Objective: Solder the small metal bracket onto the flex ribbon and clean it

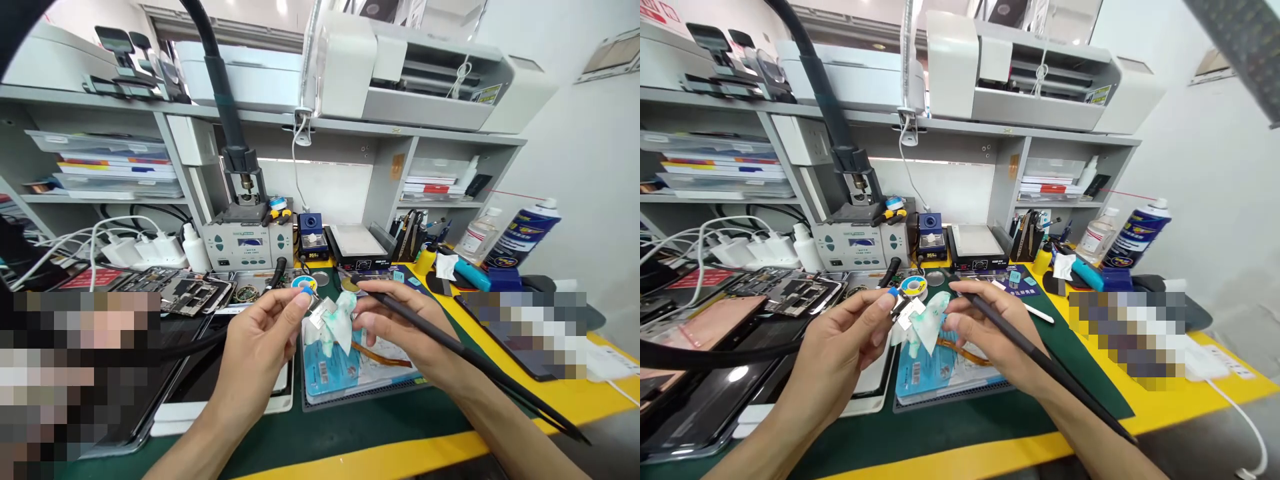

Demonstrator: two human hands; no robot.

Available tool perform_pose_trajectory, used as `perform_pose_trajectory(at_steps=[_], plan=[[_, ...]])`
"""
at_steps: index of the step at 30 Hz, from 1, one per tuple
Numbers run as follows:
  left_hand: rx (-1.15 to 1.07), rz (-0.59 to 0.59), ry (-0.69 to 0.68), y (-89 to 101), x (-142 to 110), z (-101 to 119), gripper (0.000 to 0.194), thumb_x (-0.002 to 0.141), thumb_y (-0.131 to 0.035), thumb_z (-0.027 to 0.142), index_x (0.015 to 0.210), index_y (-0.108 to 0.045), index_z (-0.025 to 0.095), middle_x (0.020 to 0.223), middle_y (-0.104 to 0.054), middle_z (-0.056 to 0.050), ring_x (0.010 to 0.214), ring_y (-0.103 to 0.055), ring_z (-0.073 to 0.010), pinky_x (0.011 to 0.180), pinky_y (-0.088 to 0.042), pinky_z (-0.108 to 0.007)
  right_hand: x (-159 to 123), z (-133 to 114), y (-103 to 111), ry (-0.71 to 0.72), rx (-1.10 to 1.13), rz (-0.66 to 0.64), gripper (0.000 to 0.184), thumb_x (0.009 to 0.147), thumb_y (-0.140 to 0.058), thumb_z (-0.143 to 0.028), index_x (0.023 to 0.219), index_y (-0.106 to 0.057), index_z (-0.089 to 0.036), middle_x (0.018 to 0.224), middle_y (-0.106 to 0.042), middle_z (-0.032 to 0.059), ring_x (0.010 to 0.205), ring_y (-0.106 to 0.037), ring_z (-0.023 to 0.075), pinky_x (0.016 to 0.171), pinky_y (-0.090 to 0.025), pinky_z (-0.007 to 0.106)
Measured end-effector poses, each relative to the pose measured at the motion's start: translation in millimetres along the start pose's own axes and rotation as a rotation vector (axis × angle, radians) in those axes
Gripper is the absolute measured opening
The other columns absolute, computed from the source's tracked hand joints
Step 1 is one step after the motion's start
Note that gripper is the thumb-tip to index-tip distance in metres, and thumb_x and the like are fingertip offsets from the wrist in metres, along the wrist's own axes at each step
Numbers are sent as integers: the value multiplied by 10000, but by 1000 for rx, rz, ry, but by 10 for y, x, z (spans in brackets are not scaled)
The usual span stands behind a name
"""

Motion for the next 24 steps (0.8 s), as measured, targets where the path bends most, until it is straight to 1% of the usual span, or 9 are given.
perform_pose_trajectory(at_steps=[1, 3, 7, 10, 13, 15, 19, 21, 24], plan=[[1, 1, -5, -11, -4, -5, 373, 701, -852, 447, 887, -710, 157, 555, -446, 68, 506, -334, -63, 428, -248, -162, -3, -2, -16, -17, 25, -28, 361, 852, -769, -294, 1186, -655, -219, 946, -721, 45, 675, -694, 147, 647, -614, 291], [12, 2, -16, -32, -11, -16, 384, 703, -849, 449, 916, -717, 158, 557, -475, 65, 486, -353, -63, 409, -259, -168, -10, -9, -53, -41, 48, -31, 352, 840, -774, -293, 1162, -653, -213, 885, -689, 21, 645, -682, 138, 617, -604, 279], [88, 44, -81, -59, -31, -52, 365, 708, -842, 444, 903, -732, 157, 532, -503, 59, 461, -390, -71, 380, -279, -181, -28, -13, -132, -34, 13, 56, 325, 838, -761, -297, 1129, -643, -215, 815, -645, -8, 596, -652, 124, 550, -574, 252], [150, 56, -94, -75, -52, -94, 347, 712, -840, 436, 897, -734, 163, 500, -526, 58, 430, -398, -73, 376, -299, -189, -46, 8, -175, 41, -69, 152, 308, 830, -761, -302, 1109, -652, -234, 818, -641, -9, 633, -640, 127, 532, -566, 235], [186, 32, -74, -98, -76, -120, 344, 704, -842, 439, 891, -734, 171, 492, -557, 51, 421, -416, -78, 372, -302, -188, -53, 45, -203, 143, -184, 213, 278, 842, -742, -279, 1103, -654, -246, 791, -639, -13, 658, -636, 135, 556, -565, 235], [208, 20, -68, -112, -89, -123, 325, 711, -837, 434, 879, -731, 177, 494, -566, 49, 415, -414, -73, 372, -296, -182, -47, 69, -213, 175, -253, 244, 280, 851, -731, -268, 1115, -641, -243, 763, -629, -18, 630, -619, 133, 563, -552, 240], [243, -38, -69, -116, -95, -126, 296, 723, -826, 423, 838, -707, 177, 505, -585, 44, 383, -408, -68, 361, -308, -186, -21, 81, -210, 134, -279, 298, 280, 848, -743, -309, 1090, -629, -225, 746, -622, -13, 624, -609, 141, 556, -523, 240], [248, -60, -70, -103, -92, -135, 294, 734, -819, 425, 843, -699, 180, 506, -581, 44, 389, -422, -75, 365, -329, -186, -15, 75, -206, 117, -251, 288, 260, 854, -736, -329, 1065, -634, -217, 756, -628, -5, 628, -607, 141, 552, -511, 239], [249, -102, -75, -85, -92, -152, 295, 754, -808, 431, 868, -693, 185, 501, -557, 51, 420, -446, -83, 380, -348, -177, -22, 69, -195, 130, -242, 273, 211, 870, -716, -338, 1019, -636, -212, 767, -617, 0, 630, -597, 138, 543, -488, 237]])
Point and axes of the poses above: each hand's wrist, its own x-axis towards the middle knuckle, its own y-axis out of the back of the hand, z = x × y, the point moved 1 cm from there along x, towards the middle knuckle
